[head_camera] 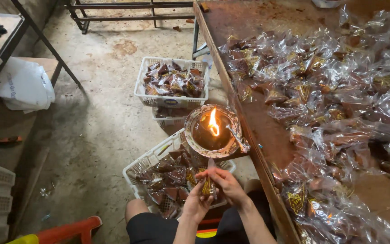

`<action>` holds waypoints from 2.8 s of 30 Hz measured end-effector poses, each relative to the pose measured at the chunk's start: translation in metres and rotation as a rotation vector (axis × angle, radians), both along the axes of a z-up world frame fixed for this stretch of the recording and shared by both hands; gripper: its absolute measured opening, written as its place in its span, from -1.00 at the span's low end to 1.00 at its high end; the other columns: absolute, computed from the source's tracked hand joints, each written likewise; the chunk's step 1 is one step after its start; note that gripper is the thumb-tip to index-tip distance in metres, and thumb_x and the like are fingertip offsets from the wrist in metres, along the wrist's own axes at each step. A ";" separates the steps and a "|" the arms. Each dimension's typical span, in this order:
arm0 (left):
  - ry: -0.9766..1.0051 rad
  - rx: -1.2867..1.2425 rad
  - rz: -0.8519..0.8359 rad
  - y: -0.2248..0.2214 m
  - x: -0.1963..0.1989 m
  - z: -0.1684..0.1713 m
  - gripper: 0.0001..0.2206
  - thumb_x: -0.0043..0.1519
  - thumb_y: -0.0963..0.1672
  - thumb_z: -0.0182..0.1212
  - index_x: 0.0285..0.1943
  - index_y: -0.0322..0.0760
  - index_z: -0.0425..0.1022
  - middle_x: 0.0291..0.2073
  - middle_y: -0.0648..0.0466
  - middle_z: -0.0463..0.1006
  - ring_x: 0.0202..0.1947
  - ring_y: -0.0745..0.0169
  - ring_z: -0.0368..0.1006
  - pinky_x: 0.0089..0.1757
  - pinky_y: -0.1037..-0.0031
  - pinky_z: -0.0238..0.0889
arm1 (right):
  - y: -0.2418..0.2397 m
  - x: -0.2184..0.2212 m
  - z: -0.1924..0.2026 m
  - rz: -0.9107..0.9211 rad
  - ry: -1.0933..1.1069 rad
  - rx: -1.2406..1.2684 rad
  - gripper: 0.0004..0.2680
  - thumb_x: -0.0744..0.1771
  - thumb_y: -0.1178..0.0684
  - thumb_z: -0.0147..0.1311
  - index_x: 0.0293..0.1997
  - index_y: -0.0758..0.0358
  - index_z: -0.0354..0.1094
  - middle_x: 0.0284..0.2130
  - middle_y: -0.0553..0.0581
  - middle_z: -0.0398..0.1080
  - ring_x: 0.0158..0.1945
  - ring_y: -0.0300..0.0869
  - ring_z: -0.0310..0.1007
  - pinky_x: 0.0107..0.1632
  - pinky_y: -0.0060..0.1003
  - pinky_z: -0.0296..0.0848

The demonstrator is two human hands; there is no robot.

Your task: Sealing plastic bags containing food items using a small flame and placing them into a crate

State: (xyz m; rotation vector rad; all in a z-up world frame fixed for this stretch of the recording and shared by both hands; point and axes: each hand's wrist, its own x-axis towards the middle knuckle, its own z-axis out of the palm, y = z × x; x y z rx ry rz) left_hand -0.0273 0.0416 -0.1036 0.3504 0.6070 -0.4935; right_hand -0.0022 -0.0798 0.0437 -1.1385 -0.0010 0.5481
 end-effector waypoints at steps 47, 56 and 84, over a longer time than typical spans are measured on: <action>0.047 0.307 0.264 -0.007 -0.004 0.040 -0.62 0.43 0.00 -0.03 -0.14 -0.42 0.54 -0.42 -0.12 0.51 -0.48 0.08 0.41 -0.48 0.41 0.22 | -0.216 -0.086 0.070 -0.665 -0.208 -1.661 -0.76 0.46 0.09 -0.02 0.28 0.32 0.33 -0.25 0.36 0.29 -0.24 0.07 0.15 -0.29 -0.07 0.26; -0.273 0.493 0.011 -0.019 -0.016 0.130 -0.71 0.38 -0.07 0.03 -0.10 -0.43 0.54 -0.32 -0.15 0.60 -0.38 0.10 0.52 -0.37 0.38 0.39 | -0.229 -0.092 0.025 -1.108 -0.784 -1.367 -0.81 0.63 0.17 -0.13 -0.01 0.50 0.32 -0.24 0.26 0.30 -0.36 -0.10 0.23 -0.36 -0.22 0.30; -0.245 0.329 -0.343 -0.042 -0.046 0.090 -0.47 0.30 0.14 0.16 -0.48 -0.38 0.42 -0.75 -0.03 0.34 -0.80 0.16 0.23 -0.63 0.42 0.15 | -0.099 -0.055 0.043 -0.377 -0.159 -0.631 -0.68 0.35 0.12 0.16 -0.67 0.24 0.21 -0.82 0.14 0.34 -0.75 -0.25 0.15 -0.53 -0.43 0.16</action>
